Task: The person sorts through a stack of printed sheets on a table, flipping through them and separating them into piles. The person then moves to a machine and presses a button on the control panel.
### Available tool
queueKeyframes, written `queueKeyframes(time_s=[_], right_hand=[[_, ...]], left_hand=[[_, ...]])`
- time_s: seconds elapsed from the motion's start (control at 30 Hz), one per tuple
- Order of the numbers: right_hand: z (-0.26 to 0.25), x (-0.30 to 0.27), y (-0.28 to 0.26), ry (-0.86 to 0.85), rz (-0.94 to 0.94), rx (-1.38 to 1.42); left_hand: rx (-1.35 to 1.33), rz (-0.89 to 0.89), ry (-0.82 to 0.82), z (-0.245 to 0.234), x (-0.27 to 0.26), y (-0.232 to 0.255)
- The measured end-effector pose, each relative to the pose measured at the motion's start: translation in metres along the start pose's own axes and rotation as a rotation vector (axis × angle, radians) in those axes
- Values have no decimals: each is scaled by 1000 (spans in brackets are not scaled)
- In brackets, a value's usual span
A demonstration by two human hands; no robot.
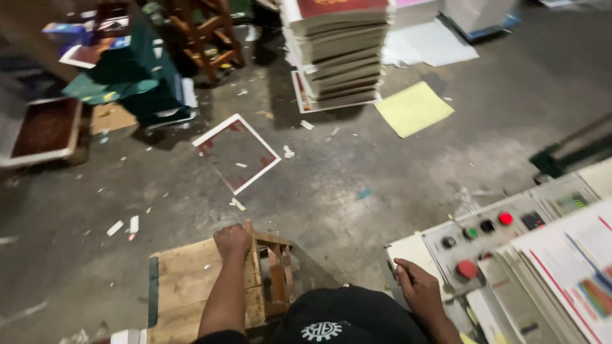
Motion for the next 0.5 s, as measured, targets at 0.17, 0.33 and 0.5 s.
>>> queueKeyframes(time_s=[0.17, 0.33, 0.5], right_hand=[[8, 28, -5, -44, -23, 46], [10, 31, -4, -20, -110, -17], [5, 41, 35, 41, 100, 85]], left_hand=[[-38, -14, 53, 11, -5, 4], [-59, 16, 89, 12, 6, 8], [35, 65, -42, 7, 9, 9]])
Point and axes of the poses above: each hand's wrist, its own x-axis towards the middle knuckle, its own z-axis out of the palm, y = z × x, the point moved 1 cm from there along x, towards the middle knuckle, and after that the axes turned 12 degrees about x, right-handed, at the moved point
